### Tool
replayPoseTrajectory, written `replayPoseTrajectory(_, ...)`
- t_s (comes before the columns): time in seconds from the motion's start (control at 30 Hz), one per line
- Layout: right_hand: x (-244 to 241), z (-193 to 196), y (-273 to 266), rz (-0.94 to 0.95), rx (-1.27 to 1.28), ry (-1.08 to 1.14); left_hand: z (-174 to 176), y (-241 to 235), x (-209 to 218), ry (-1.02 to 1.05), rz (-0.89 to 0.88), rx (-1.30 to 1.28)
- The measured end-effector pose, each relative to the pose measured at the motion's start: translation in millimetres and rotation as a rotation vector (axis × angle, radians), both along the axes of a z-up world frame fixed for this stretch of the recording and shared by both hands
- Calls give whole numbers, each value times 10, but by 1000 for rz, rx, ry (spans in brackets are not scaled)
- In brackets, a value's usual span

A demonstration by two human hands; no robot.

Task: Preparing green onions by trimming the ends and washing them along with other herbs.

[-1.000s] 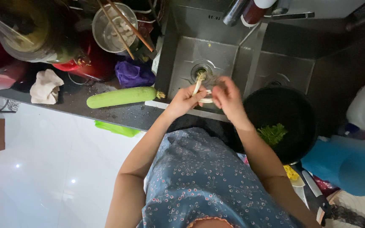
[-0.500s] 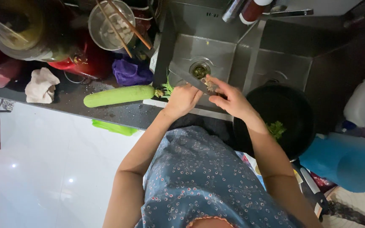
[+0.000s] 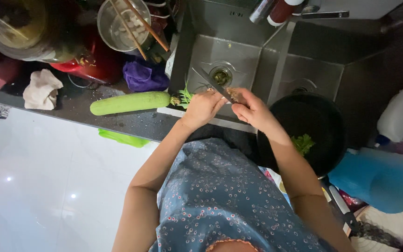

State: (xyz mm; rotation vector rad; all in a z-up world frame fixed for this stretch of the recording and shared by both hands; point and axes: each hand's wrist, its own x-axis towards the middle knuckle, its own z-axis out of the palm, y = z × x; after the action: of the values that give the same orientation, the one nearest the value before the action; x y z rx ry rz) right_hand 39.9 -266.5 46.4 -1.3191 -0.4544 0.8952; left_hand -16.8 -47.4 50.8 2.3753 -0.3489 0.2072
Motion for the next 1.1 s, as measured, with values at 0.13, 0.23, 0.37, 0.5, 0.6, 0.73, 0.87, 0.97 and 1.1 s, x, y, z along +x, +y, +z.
replayPoseTrajectory(0.13,-52,-39,91,-123,-66,-3,-52,-42,-2,2,20,23)
replayPoseTrajectory(0.23,-10,-155,144,-172,-50,81,-38,-1,-24,40,14,24)
replayPoseTrajectory(0.37,201,-402,75,-257,-242,48,41,73,-117,7,-60,-112)
replayPoseTrajectory(0.5,458,-208,84,-145,-269,8,-124,109,-163,150,27,-146)
replayPoseTrajectory(0.6,750,85,231,-57,-627,-279,-79,98,-83,259,86,-266)
replayPoseTrajectory(0.73,1314,-643,90,-7,-913,-664,-221,138,-18,193,71,-522)
replayPoseTrajectory(0.87,1848,-1173,16,-136,-969,-898,-488,162,45,264,165,-626)
replayPoseTrajectory(0.97,1938,-1000,149,-168,-1090,-770,-532,111,104,414,231,-844)
replayPoseTrajectory(1.1,2159,-1493,-45,-177,-1057,-1082,-809,106,151,366,143,-914)
